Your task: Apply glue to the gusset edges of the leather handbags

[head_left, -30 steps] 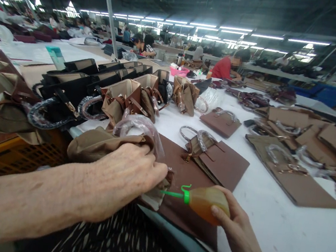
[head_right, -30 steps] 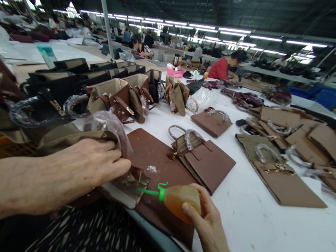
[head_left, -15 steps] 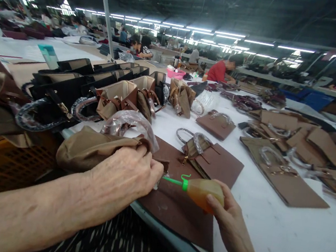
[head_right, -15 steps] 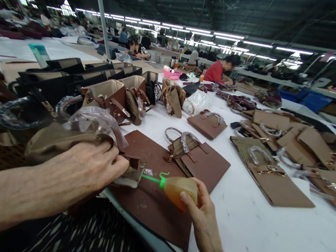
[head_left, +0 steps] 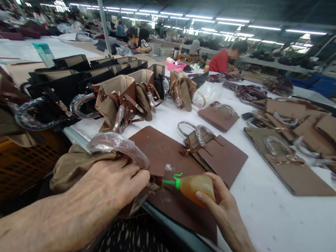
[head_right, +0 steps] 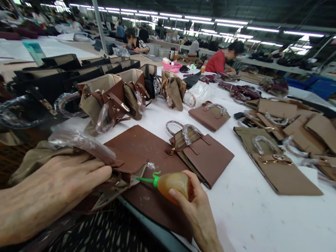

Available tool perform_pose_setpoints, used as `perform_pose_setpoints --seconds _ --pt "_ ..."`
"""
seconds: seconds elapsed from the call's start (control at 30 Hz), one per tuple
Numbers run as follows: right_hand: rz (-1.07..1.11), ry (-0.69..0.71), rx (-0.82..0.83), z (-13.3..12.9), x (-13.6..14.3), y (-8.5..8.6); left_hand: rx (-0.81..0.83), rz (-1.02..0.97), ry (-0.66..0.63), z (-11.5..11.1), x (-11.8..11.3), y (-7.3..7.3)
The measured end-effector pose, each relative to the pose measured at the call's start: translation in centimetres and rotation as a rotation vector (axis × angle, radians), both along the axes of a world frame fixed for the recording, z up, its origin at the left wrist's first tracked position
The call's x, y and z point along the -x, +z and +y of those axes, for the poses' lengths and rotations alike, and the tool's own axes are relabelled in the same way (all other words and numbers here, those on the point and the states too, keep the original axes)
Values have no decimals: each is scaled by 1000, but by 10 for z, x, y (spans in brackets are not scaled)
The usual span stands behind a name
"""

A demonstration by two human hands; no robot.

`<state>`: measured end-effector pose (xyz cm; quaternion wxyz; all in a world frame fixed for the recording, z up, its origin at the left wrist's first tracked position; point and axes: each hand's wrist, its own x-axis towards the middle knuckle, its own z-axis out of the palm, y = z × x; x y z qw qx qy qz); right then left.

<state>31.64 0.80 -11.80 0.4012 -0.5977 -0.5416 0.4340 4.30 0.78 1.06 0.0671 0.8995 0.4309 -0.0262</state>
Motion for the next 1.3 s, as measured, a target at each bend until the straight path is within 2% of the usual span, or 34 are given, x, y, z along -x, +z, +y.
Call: perform_pose_setpoints --seconds 0.23,0.37,0.53,0.67,0.8,1.0,1.17,1.3 --pt "-212 69 -42 -3 3 19 -153 -61 -17 -11 10 -14" --pt "-268 48 -89 -1 5 23 -144 -73 -33 -7 10 -14" --pt "-214 44 -65 0 2 20 -49 -99 7 -1 4 -6" --pt "-149 76 -10 -1 1 18 -64 -121 -2 -2 5 -9" --pt "-166 79 44 2 1 27 -115 -145 -18 -2 7 -13" --pt "14 66 117 5 0 39 -75 -116 -23 5 6 -7" --pt "115 115 135 2 1 31 -32 -101 -37 8 7 -4" --pt "113 158 165 1 1 26 0 -101 -55 9 6 -4"
